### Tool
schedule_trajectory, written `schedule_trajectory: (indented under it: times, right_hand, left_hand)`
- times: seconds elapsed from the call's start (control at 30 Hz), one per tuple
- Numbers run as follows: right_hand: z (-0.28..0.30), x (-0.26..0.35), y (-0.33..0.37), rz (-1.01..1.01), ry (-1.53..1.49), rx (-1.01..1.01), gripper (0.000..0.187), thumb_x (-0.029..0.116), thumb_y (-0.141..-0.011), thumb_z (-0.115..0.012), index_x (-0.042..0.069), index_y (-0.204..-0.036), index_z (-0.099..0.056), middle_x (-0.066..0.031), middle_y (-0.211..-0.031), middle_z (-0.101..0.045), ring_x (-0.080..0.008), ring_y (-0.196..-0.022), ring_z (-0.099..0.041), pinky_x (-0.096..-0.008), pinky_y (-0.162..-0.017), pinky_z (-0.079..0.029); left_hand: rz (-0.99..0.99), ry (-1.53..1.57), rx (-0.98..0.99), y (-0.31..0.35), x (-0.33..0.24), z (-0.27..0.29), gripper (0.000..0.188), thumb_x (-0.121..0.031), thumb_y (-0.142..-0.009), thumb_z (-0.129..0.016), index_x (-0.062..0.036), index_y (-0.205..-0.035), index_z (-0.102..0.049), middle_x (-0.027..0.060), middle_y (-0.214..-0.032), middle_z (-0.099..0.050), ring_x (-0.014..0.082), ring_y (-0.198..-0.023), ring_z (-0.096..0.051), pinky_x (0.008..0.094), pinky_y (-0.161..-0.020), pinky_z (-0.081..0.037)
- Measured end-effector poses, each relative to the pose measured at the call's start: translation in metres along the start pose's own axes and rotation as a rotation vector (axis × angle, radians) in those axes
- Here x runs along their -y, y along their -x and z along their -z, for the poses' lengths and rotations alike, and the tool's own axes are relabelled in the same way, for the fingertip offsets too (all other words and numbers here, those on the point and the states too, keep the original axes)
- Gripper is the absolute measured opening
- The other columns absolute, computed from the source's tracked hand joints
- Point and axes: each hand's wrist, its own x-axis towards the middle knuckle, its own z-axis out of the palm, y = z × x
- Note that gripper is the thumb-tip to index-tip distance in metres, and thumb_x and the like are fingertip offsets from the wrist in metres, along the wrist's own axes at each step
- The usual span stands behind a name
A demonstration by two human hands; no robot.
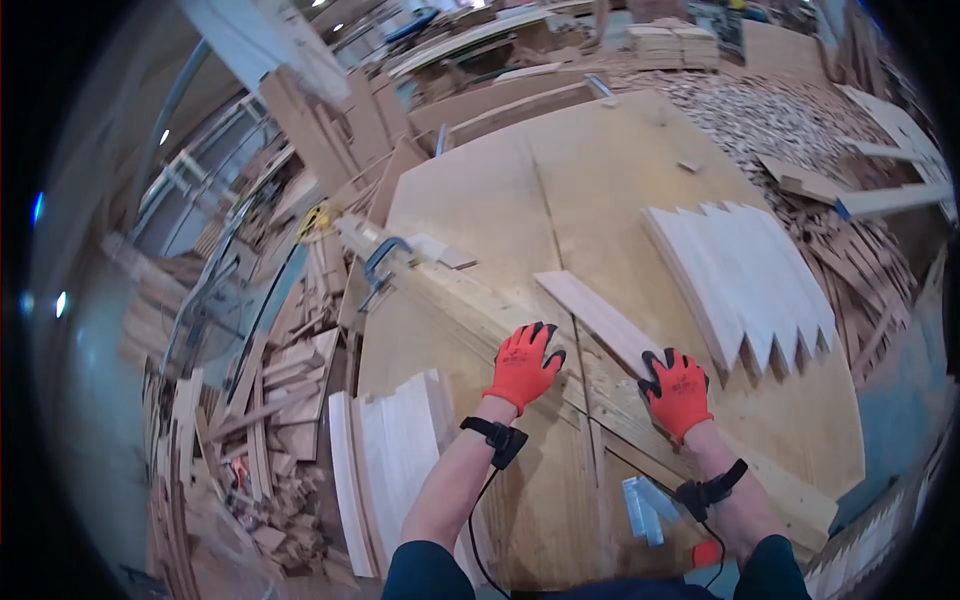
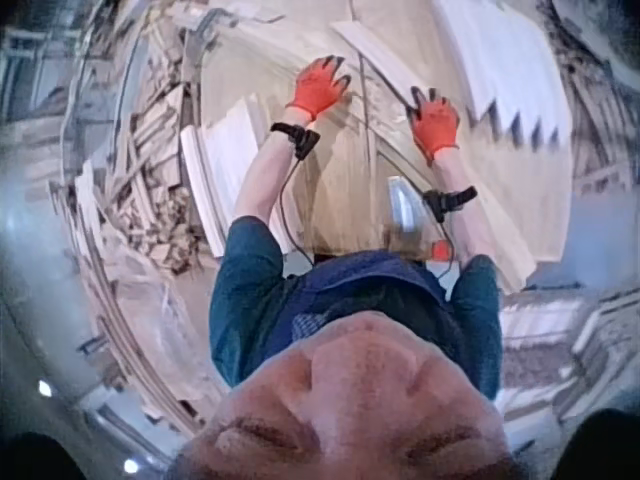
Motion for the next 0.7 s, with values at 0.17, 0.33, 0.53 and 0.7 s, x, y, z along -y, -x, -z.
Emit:
schedule_trajectory:
  times: [0.17, 0.33, 0.53, 0.7]
  right_hand:
    - [-0.028, 0.017, -0.075, 0.122, -0.022, -0.039, 0.051, 0.034, -0.086, -0.071, 0.023, -0.135, -0.061, -0.0166, -0.133, -0.054, -0.0343, -0.121, -0.051, -0.0466, -0.098, -0.043]
    - [-0.073, 0.032, -0.149, 0.300, 0.043, 0.069, 0.047, 0.033, -0.088, -0.068, 0.022, -0.133, -0.062, -0.0142, -0.138, -0.054, -0.0351, -0.130, -0.047, -0.0480, -0.106, -0.040]
    - [-0.112, 0.051, -0.170, 0.324, -0.184, 0.003, 0.045, 0.023, -0.089, -0.066, 0.021, -0.133, -0.064, -0.0146, -0.140, -0.056, -0.0340, -0.134, -0.046, -0.0500, -0.113, -0.034]
    - [-0.131, 0.060, -0.187, 0.352, -0.228, -0.009, 0.044, 0.023, -0.089, -0.066, 0.020, -0.133, -0.063, -0.0145, -0.142, -0.055, -0.0338, -0.135, -0.046, -0.0486, -0.114, -0.034]
  left_hand:
    - [0.140, 0.052, -0.022, 0.015, 0.044, -0.032, 0.052, -0.037, -0.090, -0.064, -0.0091, -0.134, -0.058, 0.0165, -0.137, -0.058, 0.0371, -0.131, -0.049, 0.0479, -0.109, -0.039]
    - [0.162, 0.022, -0.113, -0.019, 0.074, -0.052, 0.051, -0.036, -0.090, -0.064, -0.0081, -0.132, -0.058, 0.0145, -0.136, -0.059, 0.0368, -0.131, -0.048, 0.0514, -0.111, -0.034]
    - [0.258, -0.013, -0.075, -0.043, 0.094, -0.077, 0.054, -0.037, -0.090, -0.062, -0.0090, -0.136, -0.058, 0.0154, -0.145, -0.054, 0.0360, -0.137, -0.043, 0.0538, -0.115, -0.028]
    - [0.346, -0.108, 0.037, -0.064, 0.088, -0.076, 0.054, -0.040, -0.092, -0.058, -0.0131, -0.139, -0.057, 0.0116, -0.152, -0.048, 0.0343, -0.141, -0.040, 0.0535, -0.117, -0.024]
